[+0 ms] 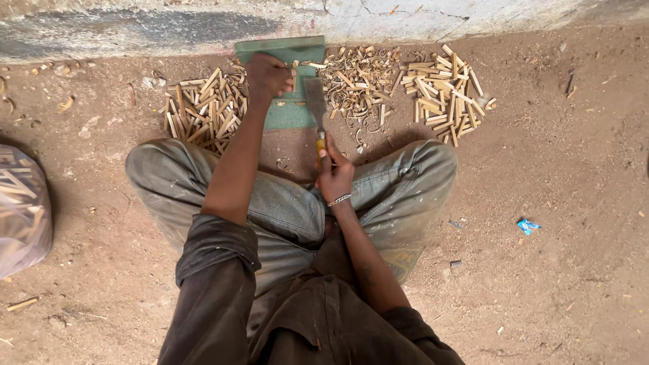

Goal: The person sits on the floor and uses a chisel to repeatedly sharpen small wooden sticks on a green block, creating wood shavings. The person occasionally pauses to inspect the sharpened sticks.

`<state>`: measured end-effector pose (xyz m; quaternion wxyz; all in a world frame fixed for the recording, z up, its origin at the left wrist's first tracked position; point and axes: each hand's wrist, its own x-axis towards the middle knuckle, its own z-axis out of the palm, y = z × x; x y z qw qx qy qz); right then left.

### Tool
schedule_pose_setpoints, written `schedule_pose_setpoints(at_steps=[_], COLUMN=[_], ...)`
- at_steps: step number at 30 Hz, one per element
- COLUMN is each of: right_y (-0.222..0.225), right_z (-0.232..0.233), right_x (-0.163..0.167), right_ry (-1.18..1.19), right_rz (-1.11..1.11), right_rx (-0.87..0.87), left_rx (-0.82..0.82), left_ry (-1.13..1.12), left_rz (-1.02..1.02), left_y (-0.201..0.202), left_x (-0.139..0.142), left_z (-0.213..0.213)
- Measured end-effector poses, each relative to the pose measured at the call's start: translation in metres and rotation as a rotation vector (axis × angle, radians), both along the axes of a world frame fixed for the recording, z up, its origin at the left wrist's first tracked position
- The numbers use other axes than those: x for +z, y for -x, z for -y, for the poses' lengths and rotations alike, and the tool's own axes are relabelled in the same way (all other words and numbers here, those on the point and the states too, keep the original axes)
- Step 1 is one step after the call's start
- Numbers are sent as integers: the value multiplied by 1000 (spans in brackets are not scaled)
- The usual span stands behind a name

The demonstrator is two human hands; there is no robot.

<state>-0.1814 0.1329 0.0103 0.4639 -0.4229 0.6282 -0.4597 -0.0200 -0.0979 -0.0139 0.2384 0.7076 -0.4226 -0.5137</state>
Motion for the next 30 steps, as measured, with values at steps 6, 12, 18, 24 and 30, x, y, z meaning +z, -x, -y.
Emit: schedule_pose_setpoints(at_steps=[6,12,18,24,30], right_y=[-9,-18,-28,-34,-36], right_z=[-10,-5,8,14,9], right_x=[18,30,36,35,20], right_ry=[89,130,-16,12,30], right_rz=[-268,-541,-672,-637,-667], right_rx=[59,108,134,102,85], left_rx=[70,-540,-732,-774,-776], left_ry=[334,974,772,741,700], left_rz=[19,337,383,372,361], left_y=[-2,-13,-5,-9,-10], left_x=[-1,18,10,3,-7], left_z=[-38,-123,-128,-114,-113])
